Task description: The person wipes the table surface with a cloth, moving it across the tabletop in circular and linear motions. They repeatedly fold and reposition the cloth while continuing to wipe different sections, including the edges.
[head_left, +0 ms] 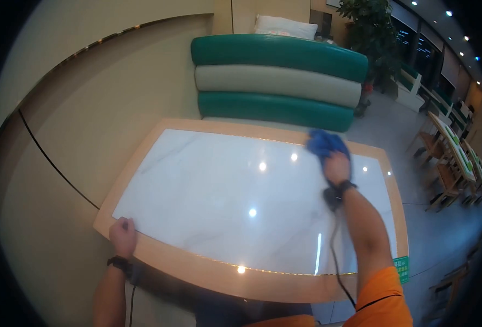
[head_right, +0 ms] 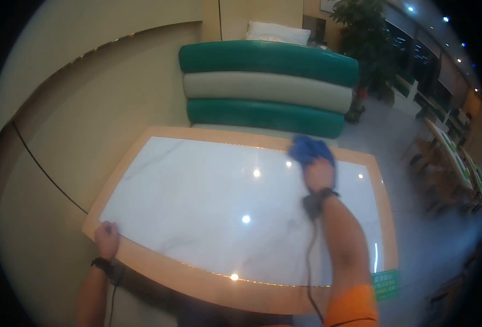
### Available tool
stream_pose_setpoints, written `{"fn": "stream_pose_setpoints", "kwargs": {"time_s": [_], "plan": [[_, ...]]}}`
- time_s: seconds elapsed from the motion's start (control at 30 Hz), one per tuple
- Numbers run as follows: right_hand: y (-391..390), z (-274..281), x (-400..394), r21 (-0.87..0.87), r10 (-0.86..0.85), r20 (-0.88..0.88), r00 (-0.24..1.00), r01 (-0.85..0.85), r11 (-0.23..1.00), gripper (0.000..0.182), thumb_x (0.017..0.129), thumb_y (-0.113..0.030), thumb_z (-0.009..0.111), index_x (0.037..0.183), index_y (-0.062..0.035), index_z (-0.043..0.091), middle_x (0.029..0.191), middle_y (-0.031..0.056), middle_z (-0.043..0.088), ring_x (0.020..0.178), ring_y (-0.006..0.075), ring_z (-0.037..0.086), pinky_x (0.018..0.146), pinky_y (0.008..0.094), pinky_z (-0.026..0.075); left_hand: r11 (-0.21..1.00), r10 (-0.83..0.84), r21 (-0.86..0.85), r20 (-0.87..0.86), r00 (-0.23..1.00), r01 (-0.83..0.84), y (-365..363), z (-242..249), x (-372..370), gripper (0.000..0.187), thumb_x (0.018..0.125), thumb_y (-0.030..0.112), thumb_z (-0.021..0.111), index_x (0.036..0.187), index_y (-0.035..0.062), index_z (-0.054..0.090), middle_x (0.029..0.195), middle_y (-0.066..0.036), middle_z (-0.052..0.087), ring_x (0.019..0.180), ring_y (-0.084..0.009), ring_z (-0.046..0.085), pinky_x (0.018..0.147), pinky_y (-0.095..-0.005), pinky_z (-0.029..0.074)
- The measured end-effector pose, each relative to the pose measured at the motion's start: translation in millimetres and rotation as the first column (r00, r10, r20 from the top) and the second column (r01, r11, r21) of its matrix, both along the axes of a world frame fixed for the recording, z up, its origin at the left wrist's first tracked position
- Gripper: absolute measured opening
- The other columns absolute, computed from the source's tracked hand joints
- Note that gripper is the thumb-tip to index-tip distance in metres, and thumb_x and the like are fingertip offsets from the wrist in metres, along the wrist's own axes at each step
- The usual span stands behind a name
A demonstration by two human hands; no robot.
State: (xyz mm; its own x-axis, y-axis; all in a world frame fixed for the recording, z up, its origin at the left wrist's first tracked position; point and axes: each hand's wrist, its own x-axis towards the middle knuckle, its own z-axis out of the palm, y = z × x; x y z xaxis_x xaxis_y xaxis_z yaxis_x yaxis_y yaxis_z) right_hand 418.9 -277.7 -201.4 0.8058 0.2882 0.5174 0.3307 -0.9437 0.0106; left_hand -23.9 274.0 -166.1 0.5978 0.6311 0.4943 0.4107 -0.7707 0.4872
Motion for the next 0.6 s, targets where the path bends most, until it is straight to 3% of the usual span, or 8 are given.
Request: {"fn": "stream_pose_setpoints", "kwargs": {"time_s": [0.07,0.1,0.17,0.27,0.4,0.43,0.53,0.6], "plan": [[-95,5,-15,-0.012,-0.171,-0.001,0.985,0.171,0.985,0.029,0.091,-0.017,0.049,0.103,-0.0029,0.071,0.108,0.0182,0.069,0.108,0.0359,0.064,0.094,0.0477,0.051,1.000,0.022,0.010,-0.023,0.999,-0.022,-1,-1,1,0.026,0.092,0.018,0.066,0.076,-0.0020,0.061,0.066,-0.018,0.063,0.061,-0.0330,0.061,0.062,-0.0426,0.048],[-131,11,-26,0.060,-0.320,-0.094,0.943,0.326,0.943,0.031,0.092,-0.019,0.049,0.106,-0.0020,0.070,0.112,0.0197,0.069,0.108,0.0375,0.064,0.095,0.0486,0.051,1.000,0.016,-0.004,-0.026,1.000,-0.016,-2,0,2,0.026,0.092,0.018,0.066,0.076,-0.0018,0.061,0.066,-0.018,0.062,0.061,-0.0329,0.061,0.062,-0.0426,0.047],[-206,2,-39,0.060,-0.427,-0.120,0.896,0.436,0.898,0.036,0.094,-0.022,0.048,0.115,-0.0006,0.068,0.119,0.0217,0.067,0.111,0.0400,0.063,0.097,0.0497,0.051,0.999,0.006,-0.035,-0.040,0.999,-0.008,-3,2,1,0.026,0.093,0.018,0.066,0.076,-0.0015,0.061,0.066,-0.017,0.062,0.061,-0.0326,0.061,0.061,-0.0425,0.047],[-241,6,-49,0.185,-0.599,-0.278,0.751,0.654,0.734,0.037,0.097,-0.023,0.047,0.121,-0.0008,0.065,0.122,0.0231,0.066,0.114,0.0421,0.061,0.099,0.0514,0.050,1.000,-0.022,-0.018,-0.044,0.999,0.021,-7,7,1,0.026,0.092,0.019,0.066,0.077,-0.0010,0.061,0.065,-0.017,0.061,0.059,-0.0306,0.060,0.061,-0.0413,0.047],[-217,1,-40,0.075,-0.575,-0.211,0.791,0.600,0.797,0.037,0.100,-0.027,0.046,0.119,-0.0032,0.066,0.122,0.0241,0.067,0.112,0.0463,0.062,0.097,0.0545,0.049,0.997,-0.031,-0.074,-0.066,0.997,0.026,-7,12,3,0.026,0.092,0.019,0.067,0.075,-0.0003,0.060,0.064,-0.014,0.059,0.058,-0.0281,0.058,0.059,-0.0394,0.046],[-200,-5,-32,0.084,-0.513,-0.184,0.838,0.534,0.842,0.035,0.100,-0.027,0.048,0.111,-0.0009,0.068,0.113,0.0257,0.069,0.107,0.0480,0.063,0.095,0.0543,0.049,0.996,-0.020,-0.086,-0.078,0.997,0.013,-9,13,4,0.027,0.092,0.019,0.067,0.075,-0.0001,0.059,0.063,-0.014,0.058,0.058,-0.0276,0.057,0.059,-0.0390,0.046],[-97,-2,-18,0.215,-0.158,-0.190,0.969,0.198,0.956,0.023,0.096,-0.017,0.053,0.101,0.0006,0.066,0.097,0.0273,0.068,0.093,0.0476,0.064,0.089,0.0534,0.050,0.986,-0.037,-0.166,-0.087,0.996,0.022,-3,11,3,0.027,0.091,0.019,0.068,0.073,0.0018,0.059,0.063,-0.011,0.056,0.058,-0.0254,0.056,0.059,-0.0384,0.046],[13,-26,4,0.233,0.125,-0.013,0.992,-0.119,0.965,0.019,0.093,-0.013,0.054,0.101,-0.0011,0.067,0.104,0.0254,0.067,0.097,0.0453,0.064,0.088,0.0526,0.050,0.986,-0.051,-0.166,-0.109,0.993,0.033,4,5,1,0.026,0.090,0.020,0.068,0.073,0.0027,0.059,0.063,-0.010,0.057,0.058,-0.0250,0.056,0.059,-0.0384,0.046]]}}
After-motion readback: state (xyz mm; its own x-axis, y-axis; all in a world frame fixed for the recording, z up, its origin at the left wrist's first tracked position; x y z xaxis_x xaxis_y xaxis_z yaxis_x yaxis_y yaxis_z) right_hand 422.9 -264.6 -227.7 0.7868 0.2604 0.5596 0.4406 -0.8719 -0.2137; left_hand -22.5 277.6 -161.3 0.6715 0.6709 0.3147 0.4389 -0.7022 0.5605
